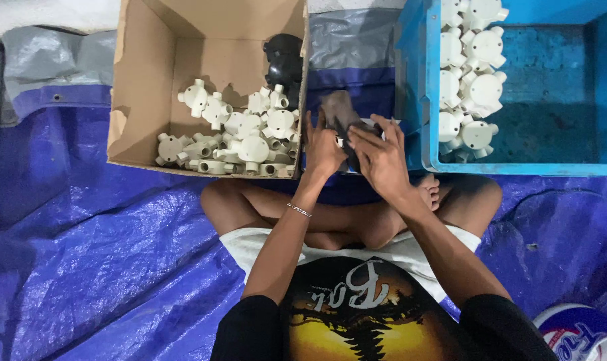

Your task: The person sits on a blue tarp and sands white ceramic objects using a sanding block. They pick up each object from a cardboard box, sand it, and place it into a blue plastic crate.

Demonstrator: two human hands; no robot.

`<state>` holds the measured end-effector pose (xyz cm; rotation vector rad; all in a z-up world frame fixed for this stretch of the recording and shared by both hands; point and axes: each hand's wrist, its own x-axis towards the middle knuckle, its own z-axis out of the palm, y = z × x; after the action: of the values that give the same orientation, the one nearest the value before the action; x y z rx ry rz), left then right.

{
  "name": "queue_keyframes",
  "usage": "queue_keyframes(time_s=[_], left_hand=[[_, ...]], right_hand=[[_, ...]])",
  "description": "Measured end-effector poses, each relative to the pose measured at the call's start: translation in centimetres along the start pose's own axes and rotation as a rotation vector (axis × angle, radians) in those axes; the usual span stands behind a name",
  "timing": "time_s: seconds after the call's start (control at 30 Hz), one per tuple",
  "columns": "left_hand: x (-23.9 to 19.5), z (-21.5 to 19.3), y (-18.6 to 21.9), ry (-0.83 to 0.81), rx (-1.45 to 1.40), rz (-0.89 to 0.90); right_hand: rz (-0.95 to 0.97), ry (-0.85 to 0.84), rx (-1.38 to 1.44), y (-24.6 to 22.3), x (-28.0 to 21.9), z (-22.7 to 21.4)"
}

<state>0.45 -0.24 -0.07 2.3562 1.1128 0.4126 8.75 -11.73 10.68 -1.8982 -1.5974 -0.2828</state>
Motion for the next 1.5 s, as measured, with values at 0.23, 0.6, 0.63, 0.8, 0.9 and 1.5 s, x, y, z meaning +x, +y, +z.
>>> queue_keyframes(time_s=[0.23,0.6,0.63,0.8,0.9,1.5], left_hand=[[0.2,-4.6,3.3,-0.013,-0.045,0.043],[1.5,-5.6,1.9,-0.381,0.107,-0.008],[1.5,-5.2,1.6,-0.382,0.106,-0.009],[0.4,-5.3,1.2,-0.269,0.196,0.140],[0.1,-6.1,1.7,-0.301,0.262,0.159],[2.7,-11.1,7.8,-0.213,0.367,0.270]], right_hand=[[0.096,-0.004,0.164,3.1,-4.0,1.4],[0.305,0.000,0.116,5.6,-0.7,3.2],[0.305,-0.002,0.116,6.6,-1.4,4.3],[0.184,-0.216,0.063,6.9,-1.9,4.8],[0.095,-0.196,0.195,6.0,-1.1,2.9],[-0.016,-0.405,0.483,5.1,3.9,-4.5]])
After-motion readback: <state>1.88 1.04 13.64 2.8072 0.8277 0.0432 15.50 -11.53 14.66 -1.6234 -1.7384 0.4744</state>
